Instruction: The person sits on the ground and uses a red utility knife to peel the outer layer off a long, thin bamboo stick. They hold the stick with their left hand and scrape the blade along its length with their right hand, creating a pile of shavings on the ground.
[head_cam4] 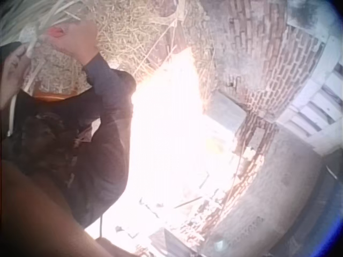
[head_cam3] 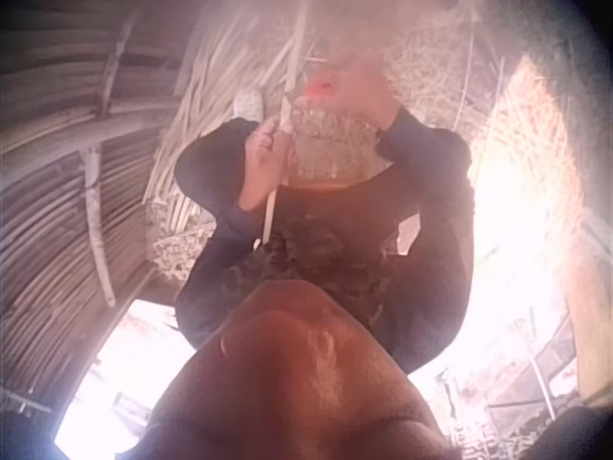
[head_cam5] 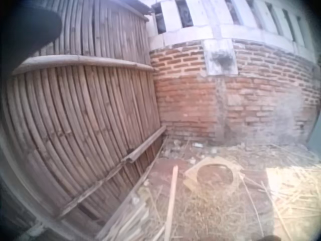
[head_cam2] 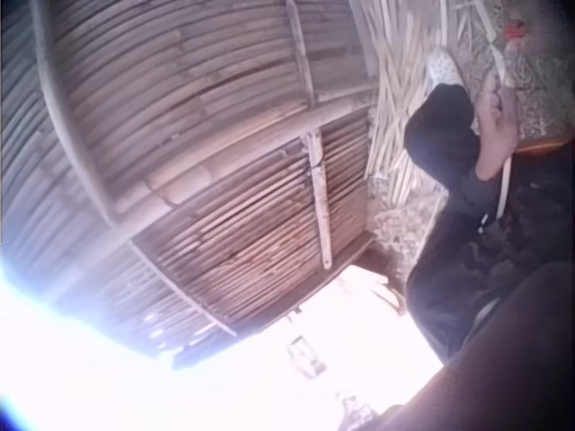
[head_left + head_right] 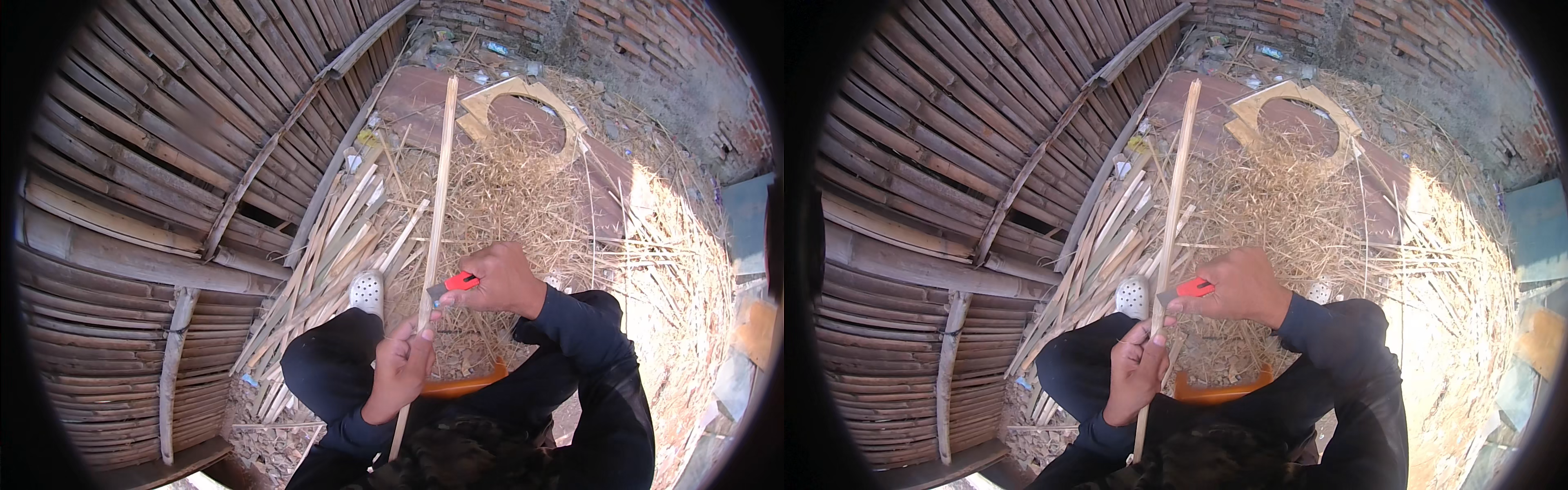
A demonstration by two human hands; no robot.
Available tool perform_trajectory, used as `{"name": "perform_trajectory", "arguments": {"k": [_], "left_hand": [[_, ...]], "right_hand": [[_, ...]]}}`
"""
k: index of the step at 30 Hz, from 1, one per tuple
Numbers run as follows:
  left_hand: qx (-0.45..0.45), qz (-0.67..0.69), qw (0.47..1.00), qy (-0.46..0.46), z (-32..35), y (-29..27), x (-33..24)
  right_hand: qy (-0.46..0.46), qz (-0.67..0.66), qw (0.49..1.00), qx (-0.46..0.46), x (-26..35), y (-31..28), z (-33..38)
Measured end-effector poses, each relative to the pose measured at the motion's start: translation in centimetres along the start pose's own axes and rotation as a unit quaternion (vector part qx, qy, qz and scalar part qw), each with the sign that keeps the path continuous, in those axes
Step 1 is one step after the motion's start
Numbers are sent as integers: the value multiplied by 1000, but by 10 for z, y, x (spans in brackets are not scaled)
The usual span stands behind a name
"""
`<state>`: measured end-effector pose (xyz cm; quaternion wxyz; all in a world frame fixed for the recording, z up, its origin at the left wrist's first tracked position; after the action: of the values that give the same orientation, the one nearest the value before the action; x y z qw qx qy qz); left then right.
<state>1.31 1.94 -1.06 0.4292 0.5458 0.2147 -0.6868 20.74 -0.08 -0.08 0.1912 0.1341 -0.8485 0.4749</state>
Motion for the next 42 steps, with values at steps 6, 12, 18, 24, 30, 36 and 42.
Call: {"name": "perform_trajectory", "arguments": {"k": [6, 12, 18, 24, 30, 36, 42], "left_hand": [[-3, -3, 1000, 1, -3, 3, -6], [-2, -19, 1000, 1, -6, 3, 1], [-1, -20, 1000, 0, -7, 10, -2], [40, -20, 999, -14, 1, 14, 3], [62, -20, 998, -18, 11, 20, 7], [95, -28, 995, -14, 24, 21, 20], [118, -117, 985, 36, 35, 23, 26]], "right_hand": [[-16, 55, 998, -40, -11, 5, -5], [-35, 23, 998, -40, 6, 7, 2], [-21, 52, 995, -77, -17, 3, -9], [84, 158, 979, -101, -69, -12, -30], [140, 184, 965, -123, -98, -33, -44], [193, 244, 943, -122, -128, -63, -51], [267, 257, 913, -169, -173, -86, -43]]}}
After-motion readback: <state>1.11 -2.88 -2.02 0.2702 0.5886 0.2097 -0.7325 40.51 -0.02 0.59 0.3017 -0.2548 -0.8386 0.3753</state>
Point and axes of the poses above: each hand's wrist, its own z-axis away from the middle knuckle, its own y-axis out of the palm, x = y × z, the point moved 4 cm from there along -z, towards the middle knuckle, and after that the axes turned 12 degrees about -x, right-handed, at the moved point
